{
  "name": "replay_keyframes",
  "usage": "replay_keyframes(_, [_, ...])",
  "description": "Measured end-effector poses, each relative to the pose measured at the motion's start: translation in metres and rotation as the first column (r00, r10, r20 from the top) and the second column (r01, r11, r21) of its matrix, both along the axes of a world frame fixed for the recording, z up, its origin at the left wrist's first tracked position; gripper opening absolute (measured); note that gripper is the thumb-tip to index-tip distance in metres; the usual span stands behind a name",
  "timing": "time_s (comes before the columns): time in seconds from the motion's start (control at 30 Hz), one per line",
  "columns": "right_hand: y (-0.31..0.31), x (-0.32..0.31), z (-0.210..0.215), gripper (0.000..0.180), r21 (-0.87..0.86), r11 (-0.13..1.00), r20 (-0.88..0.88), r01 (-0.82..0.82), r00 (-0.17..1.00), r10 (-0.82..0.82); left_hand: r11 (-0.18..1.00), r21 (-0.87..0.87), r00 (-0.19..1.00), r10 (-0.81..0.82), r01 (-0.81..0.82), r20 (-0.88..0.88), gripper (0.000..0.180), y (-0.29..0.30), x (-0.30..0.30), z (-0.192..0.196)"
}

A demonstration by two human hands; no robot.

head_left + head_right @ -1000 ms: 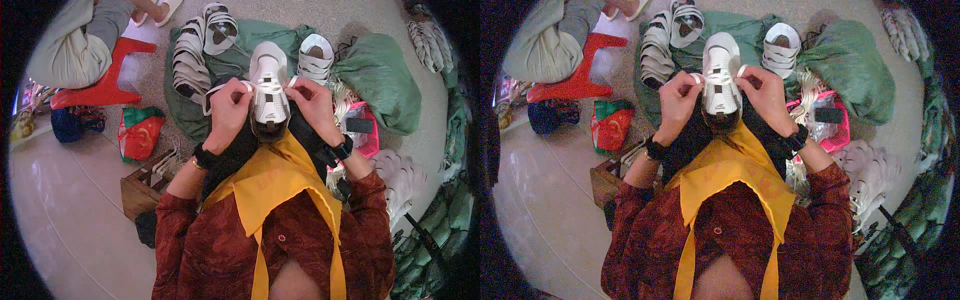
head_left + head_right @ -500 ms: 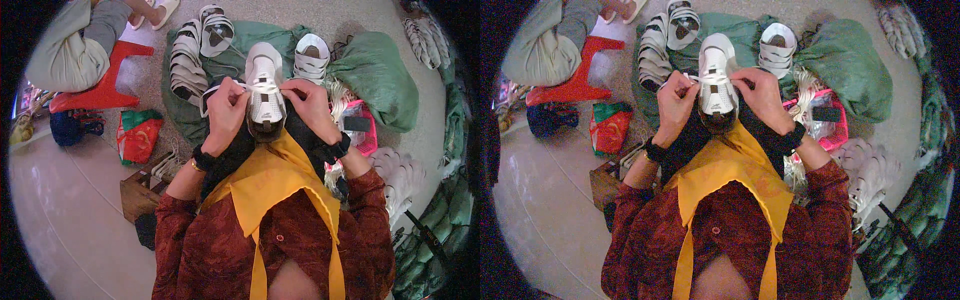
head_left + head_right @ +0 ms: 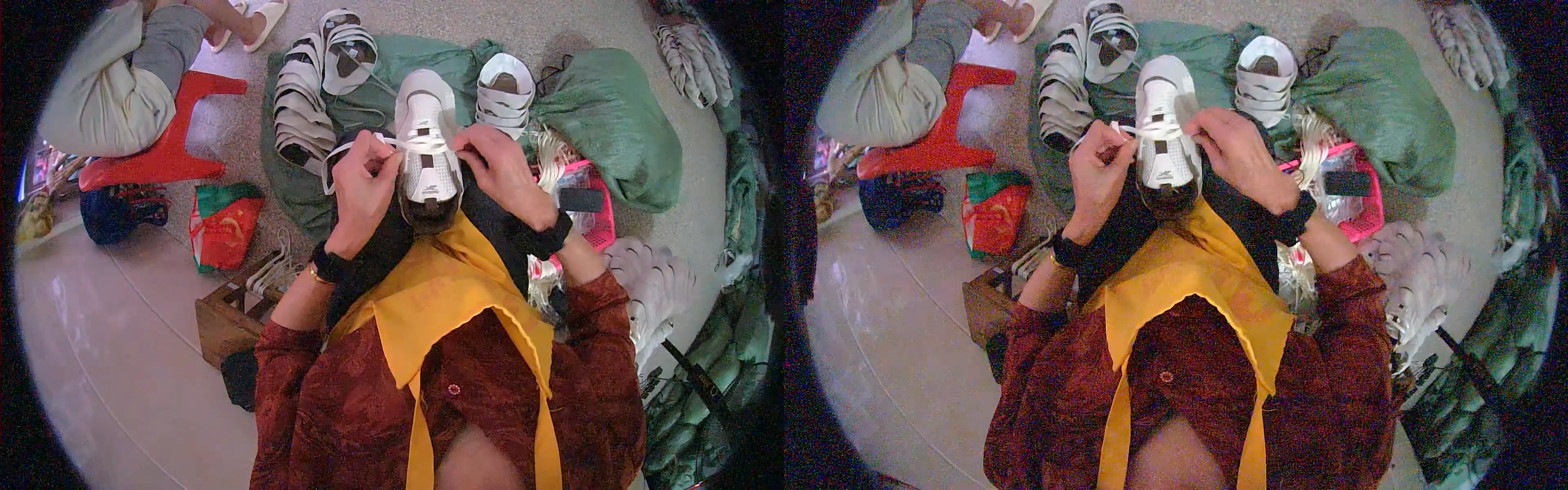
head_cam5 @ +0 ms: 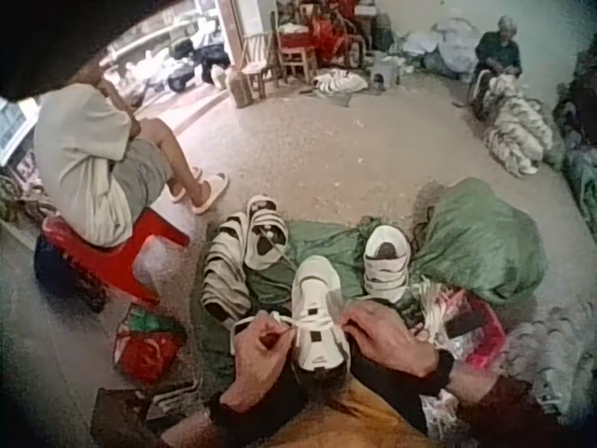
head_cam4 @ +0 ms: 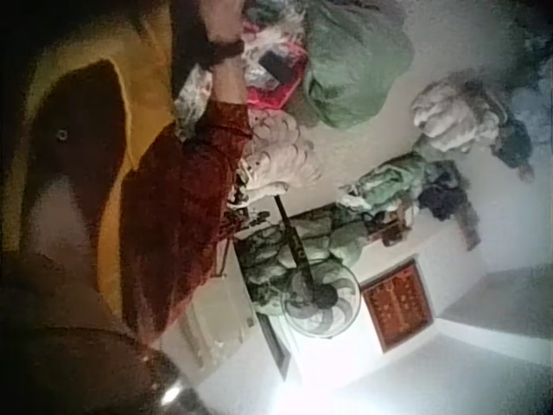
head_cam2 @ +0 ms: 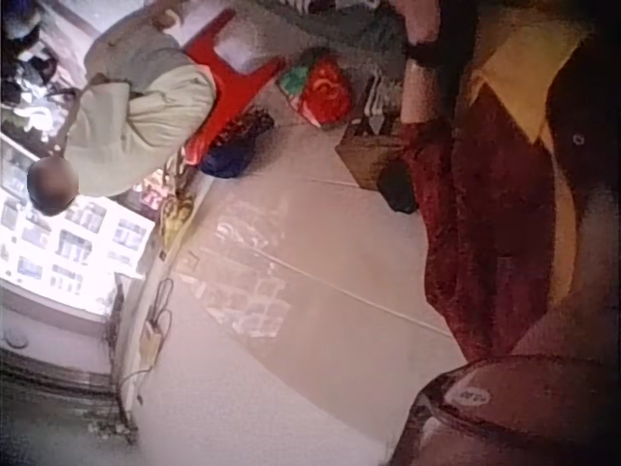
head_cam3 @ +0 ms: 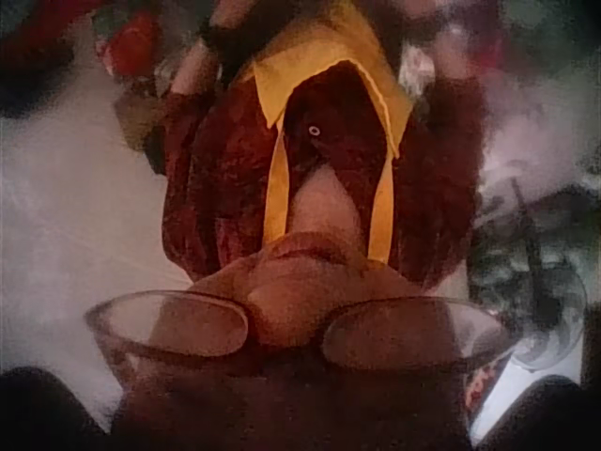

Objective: The person sits on the floor and repeatedly threads a white shoelace through the eyelets of a white sneaker held on their lap. They pull the laces tight and adjust the shoe's position multiple times, working on the same shoe throughout the clip.

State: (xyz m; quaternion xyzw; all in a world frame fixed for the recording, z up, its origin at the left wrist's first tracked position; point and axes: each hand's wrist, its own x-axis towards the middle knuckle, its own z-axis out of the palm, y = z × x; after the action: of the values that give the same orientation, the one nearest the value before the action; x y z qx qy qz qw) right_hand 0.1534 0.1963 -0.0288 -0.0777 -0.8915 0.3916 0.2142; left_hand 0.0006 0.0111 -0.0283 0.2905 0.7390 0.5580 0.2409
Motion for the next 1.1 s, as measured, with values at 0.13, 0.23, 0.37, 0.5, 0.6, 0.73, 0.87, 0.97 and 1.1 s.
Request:
replay_keyframes(0.13, [0.002, 0.001, 0.007, 0.015, 0.043, 0.999, 0.018, 0.015, 1.0, -0.016, 1.0, 0.014, 1.0, -0.004, 0.004, 0.003, 0.017, 0.0, 0.0, 0.0])
replay_keyframes(0.23, [0.002, 0.003, 0.013, 0.011, -0.042, 0.999, 0.047, 0.029, 0.999, -0.027, 1.0, -0.01, 1.0, 0.0, -0.001, -0.022, 0.017, 0.0, 0.002, 0.006])
replay_keyframes(0.37, [0.003, 0.006, 0.01, 0.009, -0.218, 0.974, 0.058, 0.061, 0.997, -0.049, 0.999, -0.028, 1.0, 0.015, -0.016, -0.008, 0.017, 0.001, 0.002, 0.006])
replay_keyframes(0.5, [0.003, 0.008, 0.004, 0.014, -0.2, 0.976, 0.069, 0.083, 0.995, -0.07, 1.0, 0.014, 1.0, 0.012, -0.012, 0.002, 0.017, 0.001, 0.001, 0.0])
replay_keyframes(0.6, [0.002, 0.007, 0.008, 0.013, -0.176, 0.976, 0.06, 0.126, 0.991, -0.117, 0.999, 0.03, 1.0, 0.026, -0.026, -0.007, 0.016, 0.002, 0.002, 0.003])
replay_keyframes(0.73, [0.0, 0.006, 0.011, 0.012, -0.118, 0.989, 0.063, 0.094, 0.994, -0.087, 0.999, 0.041, 1.0, 0.016, -0.015, -0.014, 0.016, 0.001, 0.002, 0.003])
replay_keyframes(0.87, [0.001, 0.004, 0.008, 0.012, -0.039, 0.996, 0.056, 0.081, 0.995, -0.079, 1.0, 0.002, 0.999, 0.03, -0.03, -0.036, 0.016, 0.002, 0.002, 0.005])
replay_keyframes(0.97, [0.001, 0.005, 0.01, 0.011, 0.027, 0.998, 0.065, 0.065, 0.996, -0.066, 0.999, 0.019, 0.999, 0.034, -0.033, -0.02, 0.017, 0.003, 0.003, 0.004])
replay_keyframes(1.1, [0.001, 0.005, 0.017, 0.012, 0.061, 0.998, 0.06, 0.025, 0.998, -0.028, 0.999, 0.044, 1.0, 0.027, -0.027, -0.011, 0.017, 0.002, 0.003, 0.004])
